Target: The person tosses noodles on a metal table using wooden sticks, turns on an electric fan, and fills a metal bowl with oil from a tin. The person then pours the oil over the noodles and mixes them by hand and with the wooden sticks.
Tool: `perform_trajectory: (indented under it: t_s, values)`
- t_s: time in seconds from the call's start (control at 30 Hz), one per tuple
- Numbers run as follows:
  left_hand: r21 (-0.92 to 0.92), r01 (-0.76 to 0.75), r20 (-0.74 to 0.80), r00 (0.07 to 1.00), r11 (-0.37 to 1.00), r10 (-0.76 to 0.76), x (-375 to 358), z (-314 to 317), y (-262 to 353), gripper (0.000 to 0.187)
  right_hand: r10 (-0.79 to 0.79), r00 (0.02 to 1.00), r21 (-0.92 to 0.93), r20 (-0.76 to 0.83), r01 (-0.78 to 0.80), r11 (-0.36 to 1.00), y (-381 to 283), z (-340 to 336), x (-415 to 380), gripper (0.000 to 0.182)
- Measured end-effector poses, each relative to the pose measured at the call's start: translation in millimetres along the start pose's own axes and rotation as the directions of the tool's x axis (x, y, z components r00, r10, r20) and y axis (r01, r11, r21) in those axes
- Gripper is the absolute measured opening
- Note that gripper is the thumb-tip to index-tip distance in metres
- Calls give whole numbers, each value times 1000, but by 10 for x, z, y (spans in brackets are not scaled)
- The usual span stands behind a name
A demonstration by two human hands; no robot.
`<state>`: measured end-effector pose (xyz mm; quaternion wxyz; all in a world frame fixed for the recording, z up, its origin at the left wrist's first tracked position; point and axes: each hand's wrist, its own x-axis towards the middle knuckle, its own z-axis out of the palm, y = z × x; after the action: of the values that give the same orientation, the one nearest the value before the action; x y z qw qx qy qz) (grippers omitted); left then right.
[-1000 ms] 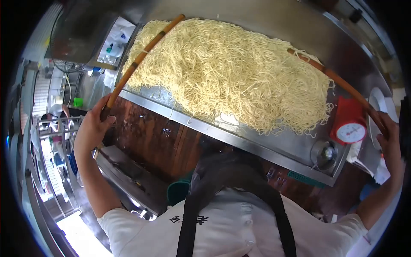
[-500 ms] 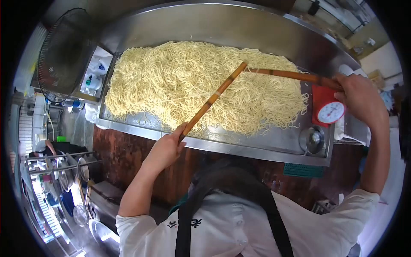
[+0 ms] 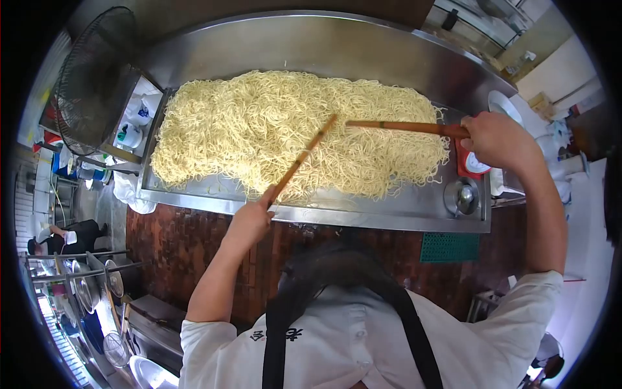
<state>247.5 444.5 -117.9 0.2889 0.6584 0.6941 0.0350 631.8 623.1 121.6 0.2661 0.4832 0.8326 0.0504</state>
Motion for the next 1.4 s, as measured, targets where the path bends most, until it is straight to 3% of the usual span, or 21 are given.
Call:
perform_trajectory:
  t_s: [0.1,0.2,0.3,0.4,0.47,0.53,0.6,0.67,0.77,0.87,1.0,1.13,1.17,1.2,1.27,1.3,1.4]
  values:
    - [-77,59,-55,996,995,-64,-124,-89,81,66,47,999,15,-28,-46,999,-135,-66,-38,25]
    - [-107,-89,-78,994,990,81,-154,-34,162,64,39,996,-3,-83,-39,999,-281,-194,-155,23]
    - [-21,110,-48,993,994,-111,-142,-69,-246,60,77,987,-13,-139,-80,997,-325,-359,-528,20]
    - [36,235,-66,970,971,-232,-297,-245,-399,57,222,951,112,-214,-202,973,-510,-239,-714,26]
    - [-23,186,-101,977,982,-188,-386,-415,-391,55,167,971,222,-172,-127,967,-796,-32,-703,35]
    - [-53,192,-128,972,980,-197,-383,-547,-473,51,-108,927,413,-360,262,872,-1101,485,-550,38]
    - [-16,230,-123,965,973,-230,-396,-785,-601,46,-202,966,545,-160,257,798,-1539,816,-348,36]
    - [-19,240,-148,959,971,-240,-621,-1127,-608,41,-141,983,653,-117,183,735,-1720,1269,68,33]
    - [51,293,-210,938,955,-277,-940,-1308,-932,43,107,986,609,-131,-5,793,-1340,1773,690,35]
    - [19,359,-242,907,933,-344,-1154,-1396,-864,45,138,966,718,-221,65,693,-1487,1291,355,36]
    - [-140,376,-251,881,916,-400,-1393,-1567,-852,48,-189,962,704,-199,274,655,-1844,1141,275,37]
    - [-208,424,-236,852,881,-466,-1646,-1570,-1044,51,111,965,614,-237,60,787,-1394,1613,919,34]
    - [-288,306,-310,867,908,-391,-1704,-1500,-1152,50,128,962,649,-240,61,758,-1290,1601,874,34]
    - [-294,355,-310,843,888,-440,-1746,-1473,-1151,49,136,963,681,-232,61,729,-1216,1460,675,33]
    - [-301,456,-304,787,838,-537,-1840,-1443,-1131,49,33,982,714,-186,112,691,-1135,1098,268,32]
    - [-246,397,-333,822,884,-462,-1867,-1358,-1243,49,-56,988,690,-143,140,710,-1064,976,118,33]
    - [-187,504,-197,822,843,-535,-1919,-1351,-1261,50,-368,927,612,71,251,750,-1020,943,-47,35]
